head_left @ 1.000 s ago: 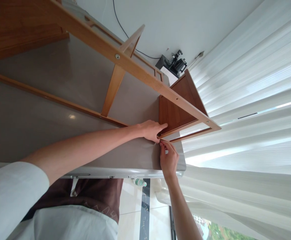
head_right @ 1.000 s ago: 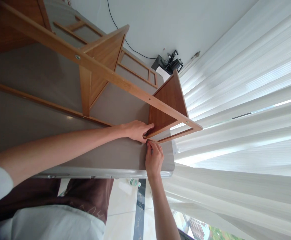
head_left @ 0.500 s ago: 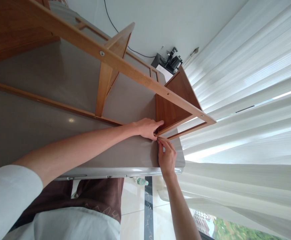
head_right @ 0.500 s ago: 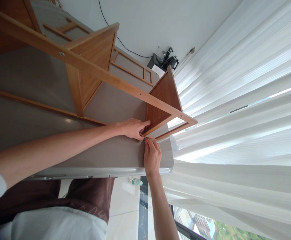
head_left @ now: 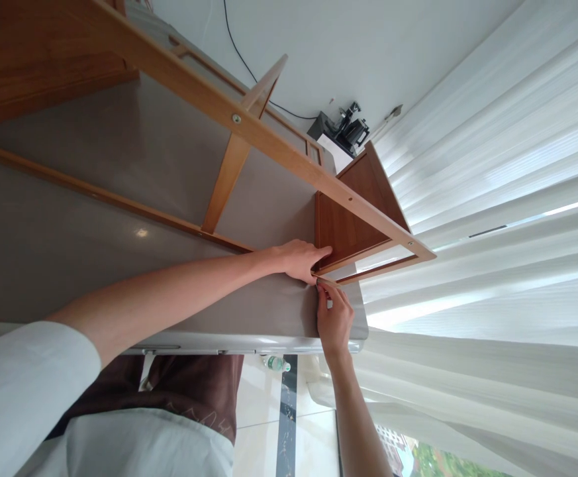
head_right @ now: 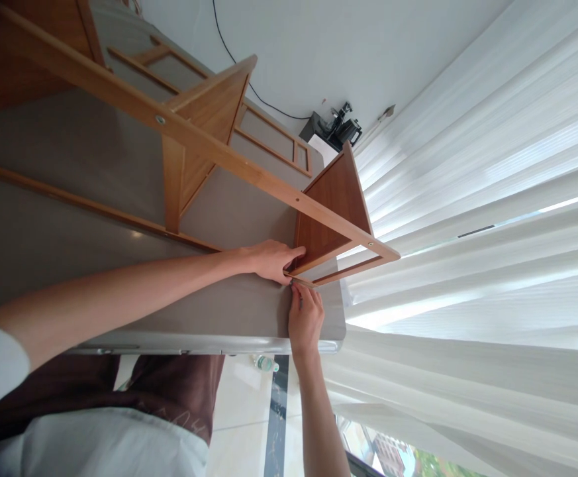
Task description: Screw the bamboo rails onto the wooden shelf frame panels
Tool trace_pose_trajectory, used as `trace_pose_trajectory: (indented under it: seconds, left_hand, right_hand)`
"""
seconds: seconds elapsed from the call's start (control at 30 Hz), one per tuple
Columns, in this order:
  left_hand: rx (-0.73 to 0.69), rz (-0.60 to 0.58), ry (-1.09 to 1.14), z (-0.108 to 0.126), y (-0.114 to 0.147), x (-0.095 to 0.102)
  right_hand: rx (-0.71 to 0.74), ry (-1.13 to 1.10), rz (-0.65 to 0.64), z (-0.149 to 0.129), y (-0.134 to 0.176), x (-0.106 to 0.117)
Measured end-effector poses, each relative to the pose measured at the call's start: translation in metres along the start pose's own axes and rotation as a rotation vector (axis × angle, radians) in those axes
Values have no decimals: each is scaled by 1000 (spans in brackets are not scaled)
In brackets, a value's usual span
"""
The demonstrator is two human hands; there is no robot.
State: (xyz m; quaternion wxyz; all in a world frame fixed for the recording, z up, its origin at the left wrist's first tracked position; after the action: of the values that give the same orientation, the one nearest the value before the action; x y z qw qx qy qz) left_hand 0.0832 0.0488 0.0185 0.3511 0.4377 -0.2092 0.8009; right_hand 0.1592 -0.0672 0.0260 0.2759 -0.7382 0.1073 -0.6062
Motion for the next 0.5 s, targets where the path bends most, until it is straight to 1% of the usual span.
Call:
trace_pose_trajectory:
  seconds: [0.17,0.5]
  left_hand:
    - [4,-4,1,0,0,0]
    - [7,2,-12,0,1,2]
  right_hand:
    - [-15,1,-14,1,1,-1]
    - [74,4,-104,-3,-5,-2]
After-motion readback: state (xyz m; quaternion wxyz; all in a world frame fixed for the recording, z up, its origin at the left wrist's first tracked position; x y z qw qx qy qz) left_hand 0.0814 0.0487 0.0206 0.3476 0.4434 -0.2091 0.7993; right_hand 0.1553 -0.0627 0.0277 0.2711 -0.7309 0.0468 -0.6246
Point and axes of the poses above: each hand's wrist, its own y-axis away from the middle knuckle, its own x-axis out of the back of the hand, z = x × y, the point moved 10 cm from there along -y, towards the middle knuckle, and after that the axes turned 14 degrees about x, right-handed, at the moved point
